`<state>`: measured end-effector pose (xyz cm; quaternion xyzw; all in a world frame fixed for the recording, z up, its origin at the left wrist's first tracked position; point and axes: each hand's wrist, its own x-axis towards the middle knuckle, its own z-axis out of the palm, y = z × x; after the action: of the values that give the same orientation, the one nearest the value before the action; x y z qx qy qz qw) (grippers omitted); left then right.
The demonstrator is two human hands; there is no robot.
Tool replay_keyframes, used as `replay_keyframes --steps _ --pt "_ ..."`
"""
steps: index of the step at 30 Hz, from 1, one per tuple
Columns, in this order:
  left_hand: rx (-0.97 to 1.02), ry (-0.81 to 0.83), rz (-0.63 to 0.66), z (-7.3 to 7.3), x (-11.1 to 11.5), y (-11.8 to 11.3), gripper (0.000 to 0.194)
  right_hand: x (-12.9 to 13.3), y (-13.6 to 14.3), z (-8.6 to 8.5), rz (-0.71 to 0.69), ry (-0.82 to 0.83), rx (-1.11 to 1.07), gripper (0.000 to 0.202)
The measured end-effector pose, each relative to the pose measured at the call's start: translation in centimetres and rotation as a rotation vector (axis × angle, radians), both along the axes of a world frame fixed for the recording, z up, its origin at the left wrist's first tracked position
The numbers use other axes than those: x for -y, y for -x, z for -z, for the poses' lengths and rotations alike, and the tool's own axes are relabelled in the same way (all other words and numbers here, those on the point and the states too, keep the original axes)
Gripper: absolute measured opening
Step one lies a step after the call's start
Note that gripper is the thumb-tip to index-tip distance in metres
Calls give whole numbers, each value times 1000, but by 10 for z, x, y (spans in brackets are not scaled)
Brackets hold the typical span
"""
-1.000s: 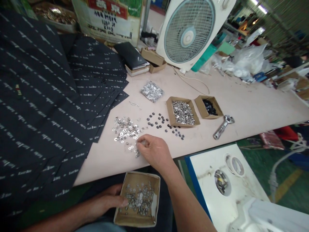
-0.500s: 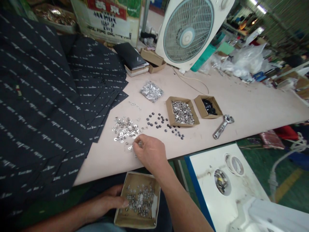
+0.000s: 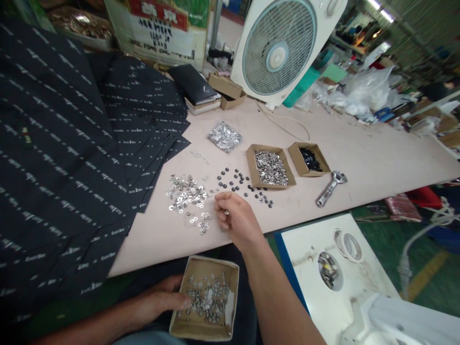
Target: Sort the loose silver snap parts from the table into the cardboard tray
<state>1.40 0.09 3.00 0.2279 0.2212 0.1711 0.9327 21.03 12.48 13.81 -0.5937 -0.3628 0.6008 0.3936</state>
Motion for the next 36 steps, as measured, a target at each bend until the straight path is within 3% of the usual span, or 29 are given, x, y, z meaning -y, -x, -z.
replay_keyframes --steps 4,8,17,26,32,36 --pt "-11 -2 -3 4 2 0 64 -4 12 -1 -236 -194 607 14" --pt "9 4 -8 6 3 1 64 -7 19 2 -325 -269 861 11" --pt "64 19 -24 0 0 1 61 0 12 -1 -383 -251 902 12" --pt "18 0 -21 5 1 6 61 13 -9 -1 -295 -287 867 17" --pt "-4 5 -13 7 3 4 60 44 3 4 -301 -383 932 15" --pt "-9 8 -3 4 4 2 58 48 14 6 -296 -427 988 16"
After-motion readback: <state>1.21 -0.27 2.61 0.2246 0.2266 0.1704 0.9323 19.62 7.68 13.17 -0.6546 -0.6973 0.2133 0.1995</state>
